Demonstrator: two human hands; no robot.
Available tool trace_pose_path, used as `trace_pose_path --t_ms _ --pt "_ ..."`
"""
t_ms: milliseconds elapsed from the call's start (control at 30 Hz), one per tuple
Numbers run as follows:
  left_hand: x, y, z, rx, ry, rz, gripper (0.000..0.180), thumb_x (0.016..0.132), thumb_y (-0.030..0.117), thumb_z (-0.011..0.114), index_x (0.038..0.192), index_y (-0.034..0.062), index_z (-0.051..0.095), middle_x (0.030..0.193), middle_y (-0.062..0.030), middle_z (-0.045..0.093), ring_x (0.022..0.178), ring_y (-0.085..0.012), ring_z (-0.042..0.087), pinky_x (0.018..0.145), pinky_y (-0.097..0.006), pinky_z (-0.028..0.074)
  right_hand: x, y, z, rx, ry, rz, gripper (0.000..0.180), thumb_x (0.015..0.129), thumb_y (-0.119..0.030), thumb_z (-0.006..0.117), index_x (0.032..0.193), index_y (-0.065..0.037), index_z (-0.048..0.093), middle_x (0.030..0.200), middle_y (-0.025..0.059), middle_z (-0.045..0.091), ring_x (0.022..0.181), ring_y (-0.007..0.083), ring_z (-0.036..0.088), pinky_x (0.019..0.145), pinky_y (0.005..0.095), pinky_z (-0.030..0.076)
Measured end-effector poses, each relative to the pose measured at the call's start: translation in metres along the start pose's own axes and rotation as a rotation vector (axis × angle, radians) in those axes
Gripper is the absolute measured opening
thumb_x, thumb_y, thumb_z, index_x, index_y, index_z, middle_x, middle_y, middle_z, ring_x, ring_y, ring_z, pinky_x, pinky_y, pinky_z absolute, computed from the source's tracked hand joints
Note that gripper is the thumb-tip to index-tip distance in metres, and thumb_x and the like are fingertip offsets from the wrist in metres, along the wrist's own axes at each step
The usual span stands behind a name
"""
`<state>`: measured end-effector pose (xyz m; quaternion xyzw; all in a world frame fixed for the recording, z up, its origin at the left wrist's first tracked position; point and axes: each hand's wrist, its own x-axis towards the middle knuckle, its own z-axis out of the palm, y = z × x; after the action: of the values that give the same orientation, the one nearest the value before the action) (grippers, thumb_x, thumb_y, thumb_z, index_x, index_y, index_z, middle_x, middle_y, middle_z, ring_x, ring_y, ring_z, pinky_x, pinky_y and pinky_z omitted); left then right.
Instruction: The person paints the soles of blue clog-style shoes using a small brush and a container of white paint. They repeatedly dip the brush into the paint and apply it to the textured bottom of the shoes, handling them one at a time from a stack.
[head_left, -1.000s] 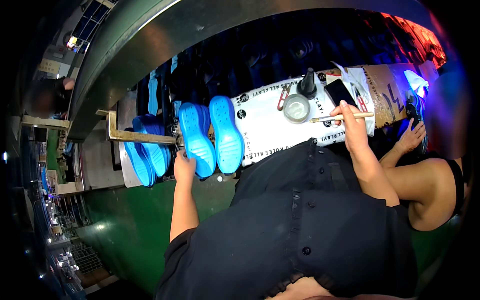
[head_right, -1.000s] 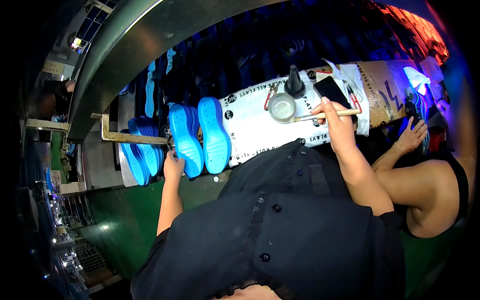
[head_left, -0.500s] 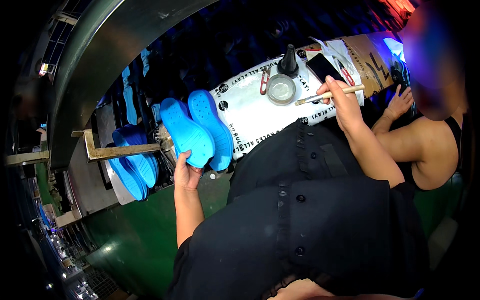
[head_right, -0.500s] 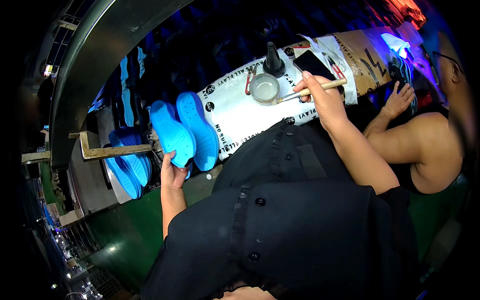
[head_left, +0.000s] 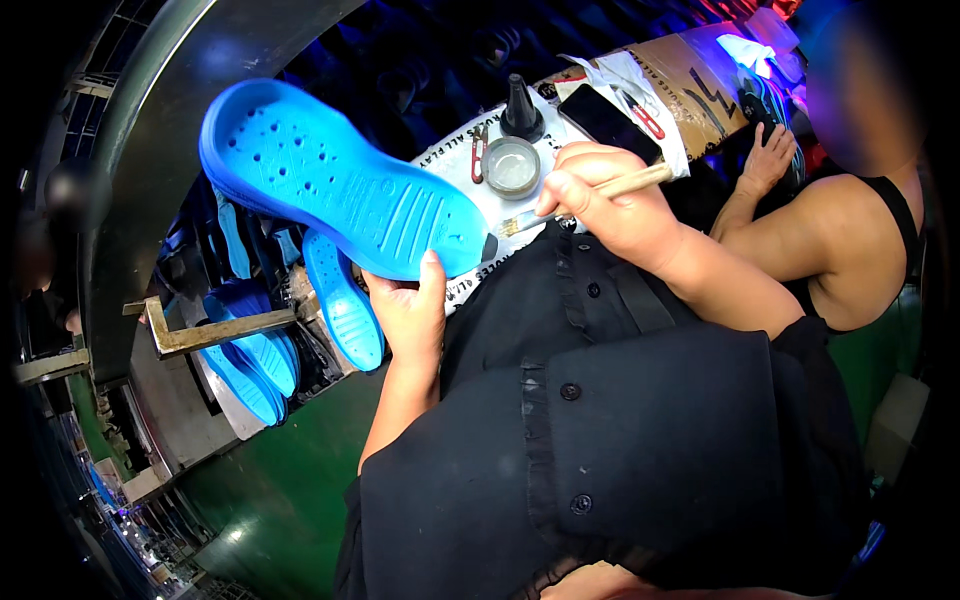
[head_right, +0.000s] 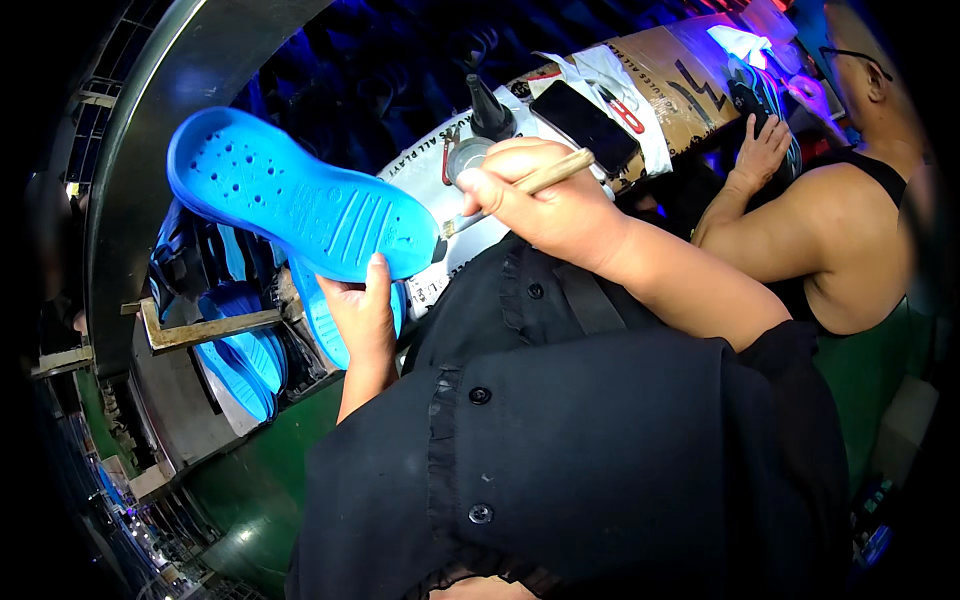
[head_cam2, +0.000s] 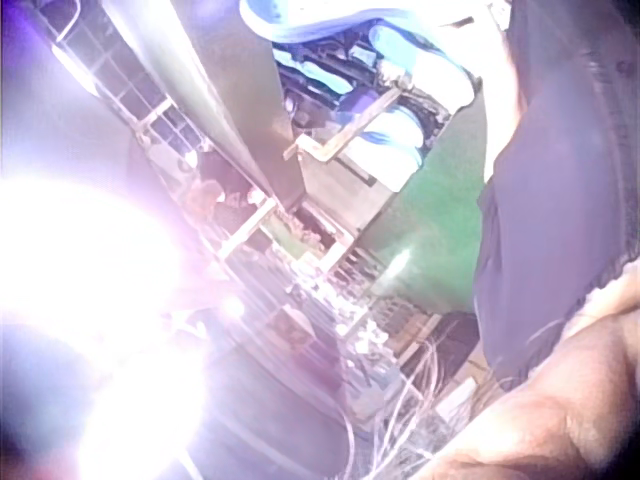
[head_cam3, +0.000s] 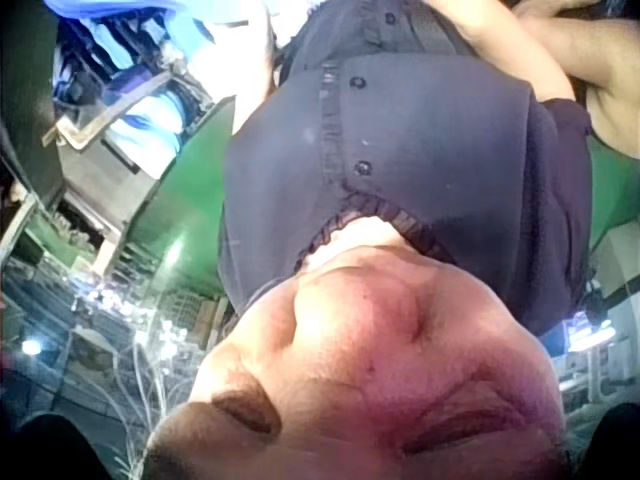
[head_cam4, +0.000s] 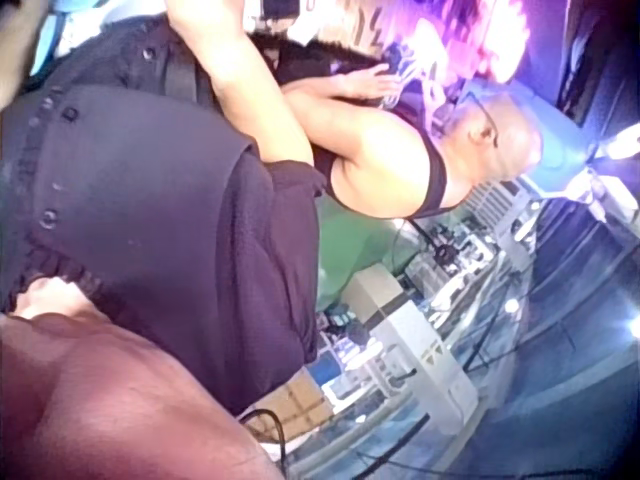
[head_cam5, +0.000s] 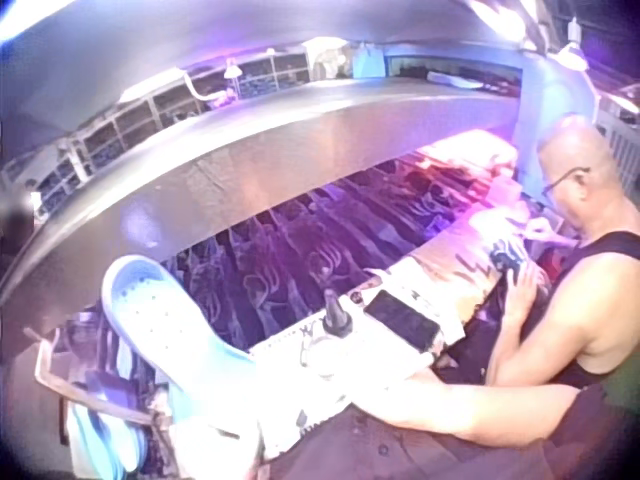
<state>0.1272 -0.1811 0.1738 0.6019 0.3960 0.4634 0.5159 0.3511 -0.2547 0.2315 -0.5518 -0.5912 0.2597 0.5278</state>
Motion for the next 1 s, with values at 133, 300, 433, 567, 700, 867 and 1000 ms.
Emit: trace_pose_path --t_ms 133,300,433,567,700,867,1000 --pt "0.002 0.007 0.01 0.009 -0.003 0.085 0.051 0.079 0.004 0.064 0.123 -0.0026 0.038 0.113 -0.0146 0.053 0.1 -0.0209 0.056 0.091 -0.033 0.043 0.0 0.003 0.01 -0.077 0.058 -0.163 0.027 0.087 -0.02 0.057 0.068 -0.004 0.065 0.06 0.0048 0.058 0.061 0.0201 0.056 0.062 0.0318 0.044" --pt "0.005 0.014 0.015 -0.022 -0.042 0.147 0.048 0.078 0.001 0.063 0.12 -0.0033 0.039 0.11 -0.0149 0.055 0.098 -0.021 0.058 0.088 -0.032 0.045 0.003 0.004 0.014 -0.198 0.005 -0.273 0.023 0.083 -0.019 0.06 0.065 -0.005 0.064 0.058 0.005 0.056 0.058 0.0222 0.054 0.061 0.0329 0.041" --pt "0.007 0.015 0.016 -0.015 -0.067 0.16 0.049 0.077 0.0 0.063 0.12 -0.0039 0.04 0.109 -0.0153 0.056 0.098 -0.0214 0.059 0.088 -0.032 0.046 0.002 0.009 0.015 -0.261 -0.025 -0.271 0.023 0.082 -0.019 0.061 0.064 -0.006 0.063 0.06 0.0055 0.057 0.059 0.0222 0.055 0.062 0.0333 0.04" --pt "0.007 0.013 0.015 0.023 -0.08 0.2 0.048 0.077 -0.001 0.063 0.119 -0.0041 0.041 0.109 -0.0155 0.056 0.097 -0.0217 0.059 0.087 -0.032 0.046 0.002 0.009 0.01 -0.211 -0.004 -0.252 0.023 0.083 -0.017 0.059 0.064 -0.004 0.063 0.062 0.0065 0.06 0.06 0.0229 0.056 0.06 0.0338 0.041" --pt "0.007 0.01 0.015 0.052 -0.072 0.179 0.047 0.076 -0.001 0.063 0.118 -0.0044 0.042 0.106 -0.0149 0.058 0.095 -0.0206 0.06 0.085 -0.031 0.047 0.003 0.011 0.013 -0.163 0.007 -0.25 0.023 0.082 -0.017 0.06 0.064 -0.004 0.062 0.061 0.0065 0.059 0.059 0.0237 0.056 0.059 0.0343 0.041" --pt "0.008 0.009 0.015 0.082 -0.048 0.228 0.046 0.075 -0.001 0.063 0.116 -0.0046 0.044 0.1 -0.0137 0.061 0.09 -0.019 0.062 0.082 -0.031 0.048 0.005 0.014 0.013 -0.257 -0.027 -0.256 0.022 0.082 -0.019 0.061 0.065 -0.004 0.063 0.06 0.0061 0.058 0.059 0.0241 0.055 0.061 0.0345 0.041" --pt "0.007 0.004 0.014 0.08 -0.034 0.246 0.044 0.074 -0.002 0.064 0.113 -0.0045 0.046 0.098 -0.0129 0.062 0.087 -0.0182 0.062 0.08 -0.029 0.048 0.002 0.018 0.011 -0.267 0.025 -0.255 0.022 0.083 -0.02 0.061 0.068 -0.004 0.065 0.062 0.006 0.06 0.061 0.0229 0.056 0.063 0.0343 0.041"
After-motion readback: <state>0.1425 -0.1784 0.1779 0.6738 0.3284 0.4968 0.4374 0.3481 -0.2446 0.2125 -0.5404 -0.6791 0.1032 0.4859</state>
